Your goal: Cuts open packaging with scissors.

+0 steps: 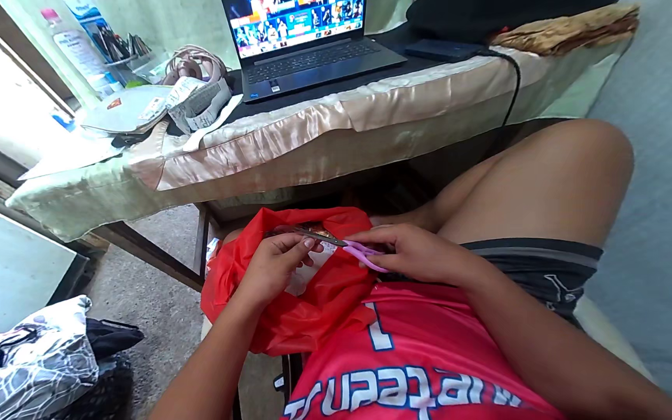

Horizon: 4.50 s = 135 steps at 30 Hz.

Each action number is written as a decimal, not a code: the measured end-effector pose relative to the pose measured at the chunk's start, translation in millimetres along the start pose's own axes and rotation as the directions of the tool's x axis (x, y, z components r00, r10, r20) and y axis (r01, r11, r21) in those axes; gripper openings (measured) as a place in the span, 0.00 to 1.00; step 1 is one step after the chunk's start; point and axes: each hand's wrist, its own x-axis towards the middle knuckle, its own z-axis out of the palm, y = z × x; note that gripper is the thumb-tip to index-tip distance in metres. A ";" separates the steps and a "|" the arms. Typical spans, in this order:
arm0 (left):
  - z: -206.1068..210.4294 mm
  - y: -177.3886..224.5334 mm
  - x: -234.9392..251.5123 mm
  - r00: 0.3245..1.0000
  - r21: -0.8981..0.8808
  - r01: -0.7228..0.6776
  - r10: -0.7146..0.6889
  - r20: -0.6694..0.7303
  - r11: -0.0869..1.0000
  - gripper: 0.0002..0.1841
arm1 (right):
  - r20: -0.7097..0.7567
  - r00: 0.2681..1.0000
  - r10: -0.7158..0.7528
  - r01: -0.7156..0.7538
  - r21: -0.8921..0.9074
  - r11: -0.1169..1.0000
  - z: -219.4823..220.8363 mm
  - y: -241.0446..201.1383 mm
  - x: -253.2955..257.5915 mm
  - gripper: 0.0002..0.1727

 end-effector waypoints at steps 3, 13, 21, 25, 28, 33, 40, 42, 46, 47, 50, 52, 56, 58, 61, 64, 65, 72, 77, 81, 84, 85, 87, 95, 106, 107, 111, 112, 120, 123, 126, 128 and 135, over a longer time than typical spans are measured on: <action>-0.2 -0.4 -0.3 1.000 -0.015 0.010 -0.010 -0.002 1.000 0.12 | 0.026 0.999 -0.037 0.037 0.031 0.999 0.0 -0.5 -0.9 0.27; -0.1 -0.7 -0.3 1.000 -0.021 -0.002 0.002 0.005 1.000 0.12 | 0.008 1.000 -0.020 0.020 -0.014 1.000 -0.4 -1.9 -1.9 0.25; 0.4 0.9 -0.7 1.000 -0.003 0.003 -0.003 0.012 1.000 0.13 | -0.025 1.000 0.005 -0.006 -0.041 0.999 -0.3 -0.5 -1.6 0.20; 0.1 0.6 -0.8 1.000 -0.015 0.001 -0.001 0.019 1.000 0.13 | 0.019 1.000 -0.014 0.014 -0.003 1.000 -2.5 -2.1 -3.6 0.26; 0.2 0.8 -0.9 1.000 -0.020 -0.003 0.003 0.026 1.000 0.13 | 0.020 0.999 -0.037 0.037 -0.004 0.999 -2.3 -2.9 -4.0 0.29; 0.1 0.2 -0.7 1.000 -0.016 0.000 0.000 0.022 1.000 0.13 | 0.008 1.000 -0.028 0.029 -0.039 0.999 -1.8 -3.0 -3.7 0.27; 0.0 0.5 -1.0 1.000 -0.002 -0.005 0.005 0.015 1.000 0.13 | -0.012 1.000 -0.018 0.017 -0.058 0.998 -2.2 -1.6 -3.0 0.23; 0.1 0.4 -1.0 1.000 0.002 -0.010 0.010 0.014 1.000 0.13 | -0.015 1.000 -0.014 0.013 -0.066 0.998 -2.6 -0.9 -2.8 0.22; 0.3 2.0 -1.4 1.000 0.010 -0.008 0.007 0.021 1.000 0.13 | -0.033 0.999 -0.020 0.018 -0.046 0.999 -3.1 -0.3 -2.3 0.20; 0.4 2.4 -1.7 1.000 0.009 -0.007 0.006 0.020 1.000 0.13 | -0.024 1.000 -0.015 0.014 -0.035 0.999 -3.2 -1.3 -2.4 0.21; 0.4 0.8 -1.2 1.000 -0.014 -0.011 0.011 0.016 1.000 0.13 | 0.008 1.000 -0.024 0.024 0.000 1.000 -3.0 -4.3 -2.9 0.25; 0.8 0.7 -1.0 1.000 -0.022 -0.010 0.010 0.012 1.000 0.13 | 0.009 0.999 -0.038 0.038 0.002 0.999 -2.7 -5.0 -3.3 0.27; 1.6 1.1 -1.2 1.000 -0.024 0.001 -0.001 0.006 1.000 0.13 | 0.005 1.000 -0.010 0.010 -0.025 1.000 -2.6 -6.2 -2.9 0.26; 1.8 1.5 -1.3 1.000 -0.026 0.005 -0.005 0.005 1.000 0.12 | 0.004 1.000 0.001 0.000 -0.043 0.999 -2.5 -6.7 -2.9 0.25; 2.0 1.4 -1.4 1.000 -0.023 0.009 -0.009 0.001 1.000 0.12 | -0.002 1.000 -0.001 0.001 -0.067 0.998 -3.0 -5.2 -2.3 0.24; 1.4 0.7 -1.2 1.000 -0.013 0.005 -0.005 0.005 1.000 0.13 | -0.010 1.000 0.002 -0.003 -0.065 0.998 -3.4 -4.1 -2.1 0.23; 1.3 0.7 -1.2 1.000 -0.010 0.004 -0.003 0.005 1.000 0.13 | -0.013 1.000 0.006 -0.007 -0.063 0.998 -3.5 -4.2 -2.1 0.22; 0.9 1.1 -1.0 1.000 -0.002 -0.001 0.002 0.019 1.000 0.14 | -0.008 1.000 0.006 -0.006 -0.022 1.000 -2.8 -2.1 -1.6 0.21; 1.2 -0.2 -0.9 1.000 -0.025 -0.008 0.008 0.016 1.000 0.13 | 0.021 1.000 -0.023 0.023 0.009 1.000 -2.5 -4.8 -3.6 0.28; 1.4 -0.7 -0.9 1.000 -0.030 -0.002 0.003 0.017 1.000 0.13 | 0.007 0.999 -0.034 0.034 -0.048 0.998 -1.9 -5.7 -4.0 0.27; 1.2 0.1 -1.0 1.000 -0.035 -0.007 0.008 0.017 0.999 0.13 | -0.003 1.000 -0.027 0.027 -0.070 0.997 -1.7 -5.4 -4.0 0.25; 1.4 0.1 -1.1 1.000 -0.037 -0.009 0.010 0.016 0.999 0.12 | -0.007 1.000 -0.025 0.025 -0.080 0.996 -1.9 -5.1 -4.0 0.25; 1.6 -0.1 -1.0 1.000 -0.038 -0.010 0.011 0.015 0.999 0.12 | -0.009 1.000 -0.023 0.022 -0.089 0.996 -2.9 -4.7 -4.0 0.24; 1.5 0.6 -0.9 1.000 -0.022 0.015 -0.014 0.028 1.000 0.14 | -0.032 0.999 -0.002 0.000 -0.058 0.998 -1.8 -1.2 -2.7 0.20; -0.2 0.9 0.8 0.998 -0.061 0.056 -0.057 -0.013 0.997 0.13 | -0.027 1.000 0.006 -0.005 0.047 0.999 0.5 1.3 -1.4 0.26; -0.3 0.4 0.8 0.998 -0.062 0.057 -0.058 -0.006 0.996 0.13 | -0.025 1.000 0.004 -0.002 0.044 0.999 0.9 1.3 -1.4 0.27; -0.1 -1.4 1.3 0.998 -0.079 0.059 -0.059 0.001 0.995 0.14 | -0.009 1.000 -0.003 0.003 0.034 0.999 1.7 1.7 -0.7 0.27; -0.2 -1.5 1.5 0.998 -0.088 0.059 -0.060 0.002 0.994 0.14 | -0.007 1.000 -0.010 0.011 0.035 0.999 1.5 1.8 -0.9 0.27; -1.1 -1.3 1.6 0.998 -0.090 0.063 -0.062 0.014 0.994 0.15 | 0.011 1.000 0.003 -0.003 0.061 0.998 -0.2 0.0 -1.8 0.25; -0.7 -0.6 1.2 0.997 -0.087 0.073 -0.072 0.017 0.994 0.14 | 0.019 1.000 0.014 -0.015 0.053 0.998 -0.7 -0.8 -1.9 0.25; -1.0 -1.1 1.1 0.997 -0.078 0.073 -0.072 0.024 0.994 0.14 | 0.024 0.999 0.022 -0.023 0.040 0.999 -1.1 -1.9 -1.6 0.25; -0.8 -0.3 1.0 0.997 -0.074 0.070 -0.068 0.025 0.995 0.15 | 0.025 0.999 0.022 -0.022 0.034 0.999 -1.7 -1.7 -1.2 0.24; -0.4 0.4 0.4 0.997 -0.069 0.067 -0.064 0.032 0.995 0.15 | 0.007 1.000 0.028 -0.028 0.001 1.000 -3.6 0.9 -0.7 0.21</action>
